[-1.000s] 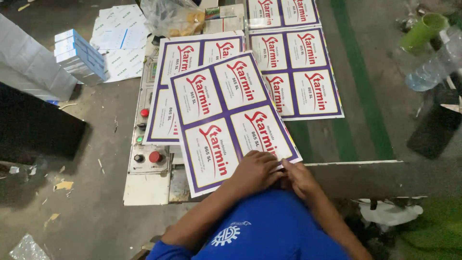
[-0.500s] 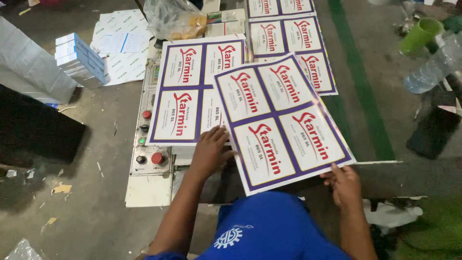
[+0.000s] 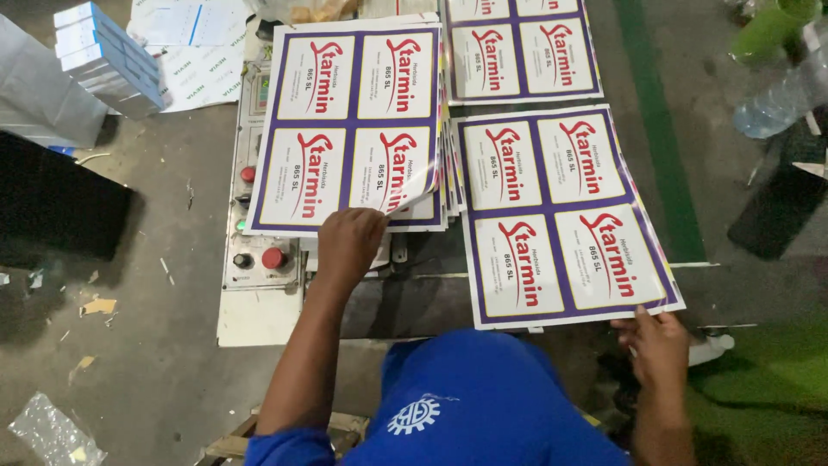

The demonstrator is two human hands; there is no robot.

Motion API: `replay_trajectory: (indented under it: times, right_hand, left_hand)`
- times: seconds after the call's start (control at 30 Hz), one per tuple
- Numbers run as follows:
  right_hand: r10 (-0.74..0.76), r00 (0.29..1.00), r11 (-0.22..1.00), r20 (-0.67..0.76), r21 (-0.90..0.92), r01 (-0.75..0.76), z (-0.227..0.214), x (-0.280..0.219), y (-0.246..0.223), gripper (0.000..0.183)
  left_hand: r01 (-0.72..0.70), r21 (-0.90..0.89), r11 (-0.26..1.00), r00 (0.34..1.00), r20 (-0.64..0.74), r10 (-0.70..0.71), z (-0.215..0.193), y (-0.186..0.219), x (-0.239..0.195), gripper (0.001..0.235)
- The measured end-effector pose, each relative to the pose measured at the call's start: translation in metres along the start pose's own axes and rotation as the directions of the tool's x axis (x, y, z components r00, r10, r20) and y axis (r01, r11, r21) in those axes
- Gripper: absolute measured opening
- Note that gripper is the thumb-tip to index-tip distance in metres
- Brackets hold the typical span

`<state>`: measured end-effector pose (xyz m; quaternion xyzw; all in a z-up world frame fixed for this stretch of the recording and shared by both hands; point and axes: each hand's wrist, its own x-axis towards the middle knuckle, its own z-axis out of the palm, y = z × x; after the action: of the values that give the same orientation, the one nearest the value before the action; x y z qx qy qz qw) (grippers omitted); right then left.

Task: Sorting and inspecting stacks of printed label sheets on a workbench.

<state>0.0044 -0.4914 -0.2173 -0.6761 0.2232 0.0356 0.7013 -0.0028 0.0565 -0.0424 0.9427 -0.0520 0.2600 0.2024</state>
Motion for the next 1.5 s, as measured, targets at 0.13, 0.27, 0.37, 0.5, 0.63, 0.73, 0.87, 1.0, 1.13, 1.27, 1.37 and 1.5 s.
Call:
replay_trajectory:
  times: [0.13, 0.27, 0.37, 0.5, 0.63, 0.73, 0.87, 1.0, 1.13, 1.27, 1.37, 1.5]
  right_hand:
    - [0.007, 1.0, 1.0, 0.031, 0.002, -0.007, 0.03, 0.001, -0.013, 0.02]
    - [-0.028, 0.993, 0.998, 0.117, 0.06, 0.021, 0.058, 0.021, -0.022, 0.021]
    - [-0.057, 0.986, 0.994, 0.156, 0.103, 0.041, 0.075, 0.046, -0.029, 0.022]
    - [-0.05, 0.98, 0.99, 0.192, 0.138, 0.023, 0.099, 0.081, -0.041, 0.024]
    - [-0.026, 0.971, 0.992, 0.237, 0.129, -0.005, 0.096, 0.085, -0.047, 0.029]
    - [0.034, 0.968, 0.997, 0.25, 0.059, -0.05, 0.091, 0.077, -0.048, 0.036]
    - [0.035, 0.936, 0.999, 0.349, -0.043, -0.021, 0.097, 0.054, -0.039, 0.042]
    - [0.052, 0.862, 0.995, 0.505, -0.103, 0.0, 0.129, 0.02, -0.037, 0.042]
    - [0.019, 0.752, 0.989, 0.659, -0.122, 0.081, 0.181, -0.006, -0.054, 0.041]
    - [0.052, 0.615, 0.999, 0.787, -0.05, -0.02, 0.202, -0.046, -0.08, 0.038]
    - [0.104, 0.649, 0.986, 0.754, 0.005, -0.165, 0.192, -0.026, -0.042, 0.034]
    - [0.054, 0.805, 0.991, 0.591, 0.064, -0.114, 0.17, -0.016, -0.042, 0.028]
  left_hand:
    - [0.116, -0.039, 0.993, 0.99, -0.071, -0.118, -0.013, 0.014, 0.009, 0.017]
    - [0.213, -0.014, 0.977, 0.977, -0.019, -0.213, -0.015, 0.016, 0.013, 0.027]
    - [0.211, -0.016, 0.977, 0.977, 0.005, -0.211, -0.01, 0.012, 0.011, 0.02]
    - [0.172, -0.069, 0.983, 0.984, -0.041, -0.175, -0.007, 0.014, 0.006, 0.009]
    - [0.209, -0.107, 0.972, 0.962, -0.158, -0.224, -0.013, 0.017, 0.007, 0.009]
    - [0.149, -0.041, 0.988, 0.939, -0.307, -0.154, -0.014, 0.014, 0.008, 0.008]
    - [0.132, -0.054, 0.99, 0.888, -0.438, -0.143, -0.001, 0.024, -0.002, 0.01]
    - [-0.023, -0.134, 0.991, 0.94, -0.341, -0.025, 0.011, 0.069, -0.008, 0.019]
    - [-0.126, -0.157, 0.98, 0.973, -0.212, 0.092, 0.035, 0.115, -0.016, 0.016]
    - [-0.155, -0.18, 0.971, 0.988, -0.05, 0.149, 0.054, 0.146, -0.023, 0.017]
    - [-0.221, -0.216, 0.951, 0.975, -0.013, 0.224, 0.055, 0.155, -0.023, 0.022]
    - [-0.271, -0.239, 0.932, 0.962, -0.023, 0.273, 0.053, 0.151, -0.026, 0.025]
